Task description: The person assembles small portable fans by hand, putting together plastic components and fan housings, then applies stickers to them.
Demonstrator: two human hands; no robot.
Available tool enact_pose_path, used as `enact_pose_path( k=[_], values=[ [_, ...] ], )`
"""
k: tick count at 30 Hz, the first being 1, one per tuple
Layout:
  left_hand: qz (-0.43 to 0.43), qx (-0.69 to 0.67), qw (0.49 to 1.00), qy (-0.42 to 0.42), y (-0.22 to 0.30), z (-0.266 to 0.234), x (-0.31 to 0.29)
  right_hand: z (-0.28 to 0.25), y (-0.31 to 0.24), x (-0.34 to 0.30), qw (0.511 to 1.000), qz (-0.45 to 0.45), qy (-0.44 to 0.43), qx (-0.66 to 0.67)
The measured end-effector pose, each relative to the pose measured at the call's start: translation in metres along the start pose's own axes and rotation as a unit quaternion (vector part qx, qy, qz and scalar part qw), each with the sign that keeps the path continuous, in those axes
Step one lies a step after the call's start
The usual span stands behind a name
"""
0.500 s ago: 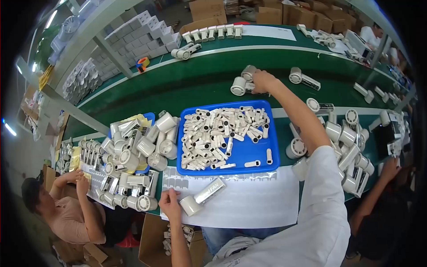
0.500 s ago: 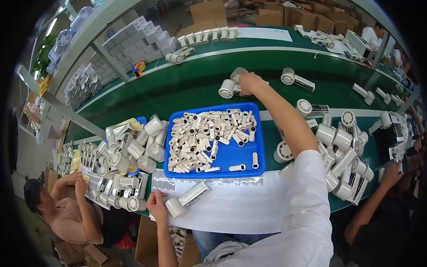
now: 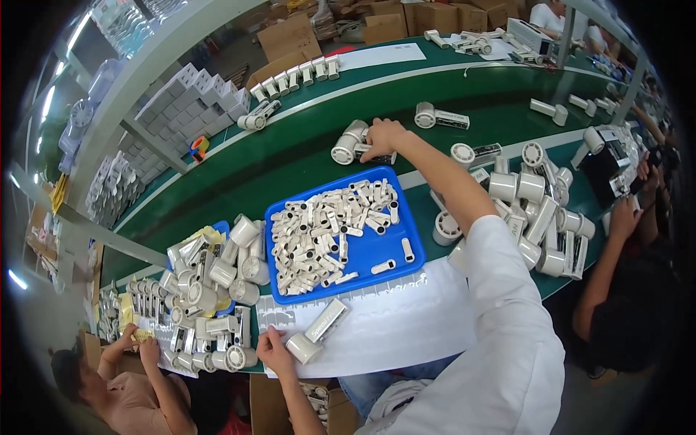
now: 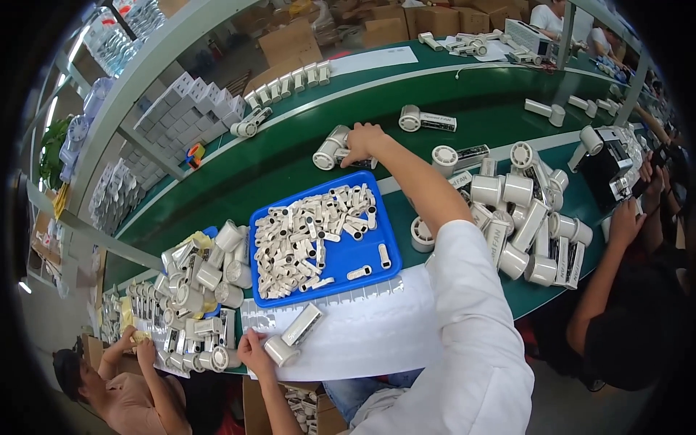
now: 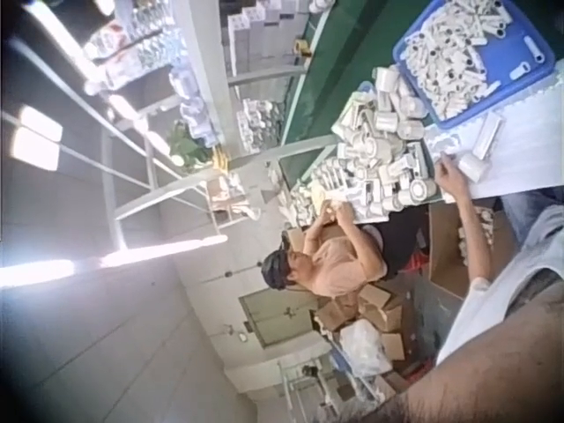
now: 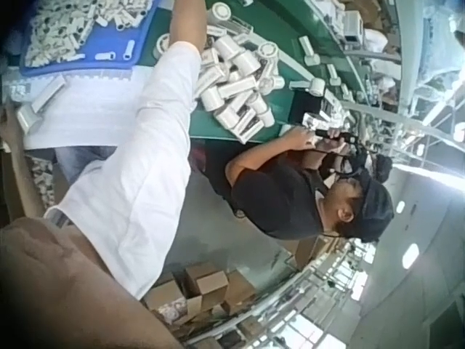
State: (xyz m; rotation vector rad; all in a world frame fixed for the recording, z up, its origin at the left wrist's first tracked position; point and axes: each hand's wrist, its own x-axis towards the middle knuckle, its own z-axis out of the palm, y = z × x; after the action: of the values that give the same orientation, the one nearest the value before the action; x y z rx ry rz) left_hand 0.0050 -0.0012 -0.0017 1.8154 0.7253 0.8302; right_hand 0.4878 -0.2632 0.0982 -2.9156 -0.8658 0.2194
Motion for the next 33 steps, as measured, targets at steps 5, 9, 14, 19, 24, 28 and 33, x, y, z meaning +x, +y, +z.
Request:
enact_pose_path(
  k=[5, 9, 14, 19, 24, 28, 33],
  values=[
    [0.000, -0.006, 1.000, 0.000, 0.002, 0.000, 0.003, -0.020, 0.003, -0.036, 0.999, 0.000, 0.002, -0.047],
    [-0.022, -0.043, 0.999, -0.016, 0.003, 0.002, 0.005, -0.042, 0.016, -0.068, 0.997, -0.007, -0.035, -0.067],
    [0.001, -0.046, 0.999, -0.016, -0.002, 0.005, 0.005, -0.062, 0.031, -0.132, 0.990, 0.028, -0.066, -0.118],
    [0.007, -0.050, 0.999, -0.017, 0.002, 0.001, 0.001, -0.069, 0.015, -0.198, 0.986, 0.085, -0.095, -0.103],
    [0.002, -0.048, 0.999, -0.018, 0.008, 0.000, 0.002, -0.049, 0.010, -0.227, 0.991, 0.107, -0.006, -0.074],
    [0.016, -0.064, 0.998, -0.020, 0.005, 0.003, 0.004, -0.027, 0.004, -0.230, 0.987, 0.144, 0.010, -0.075],
    [0.000, -0.061, 0.998, -0.024, 0.009, 0.003, 0.002, -0.030, -0.007, -0.237, 0.988, 0.144, -0.011, 0.049]
  ],
)
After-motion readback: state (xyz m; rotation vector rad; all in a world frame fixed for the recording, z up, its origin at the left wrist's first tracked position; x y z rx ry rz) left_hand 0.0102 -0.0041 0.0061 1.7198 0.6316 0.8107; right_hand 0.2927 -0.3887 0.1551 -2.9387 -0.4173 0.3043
